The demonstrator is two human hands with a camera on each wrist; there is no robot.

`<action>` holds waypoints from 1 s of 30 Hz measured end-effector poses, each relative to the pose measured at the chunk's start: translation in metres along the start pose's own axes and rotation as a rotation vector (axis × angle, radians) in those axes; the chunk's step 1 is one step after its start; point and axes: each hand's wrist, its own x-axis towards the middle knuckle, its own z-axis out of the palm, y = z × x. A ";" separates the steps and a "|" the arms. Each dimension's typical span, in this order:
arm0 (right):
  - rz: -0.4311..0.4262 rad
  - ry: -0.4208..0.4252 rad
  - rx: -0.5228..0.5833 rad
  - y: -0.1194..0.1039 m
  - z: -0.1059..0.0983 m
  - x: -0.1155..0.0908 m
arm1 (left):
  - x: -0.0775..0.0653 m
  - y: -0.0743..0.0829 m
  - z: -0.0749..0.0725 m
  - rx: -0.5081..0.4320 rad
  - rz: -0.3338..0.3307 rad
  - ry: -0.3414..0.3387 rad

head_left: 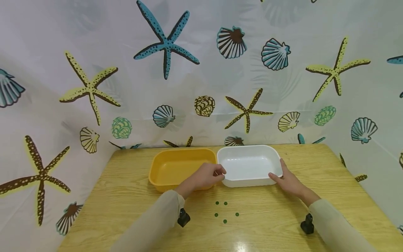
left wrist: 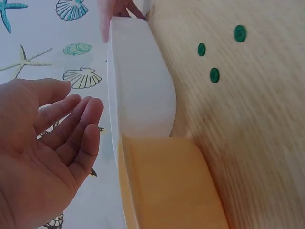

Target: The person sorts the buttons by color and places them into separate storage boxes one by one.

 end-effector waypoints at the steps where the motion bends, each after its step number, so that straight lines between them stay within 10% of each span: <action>1: 0.000 -0.002 0.000 0.000 0.000 0.000 | -0.003 0.000 0.001 0.014 0.012 -0.004; 9: 0.000 -0.004 -0.004 0.001 0.000 -0.001 | -0.024 -0.008 0.017 0.064 0.105 -0.057; 30: -0.008 -0.005 -0.008 -0.002 -0.001 -0.002 | -0.032 -0.029 0.048 0.367 0.060 -0.132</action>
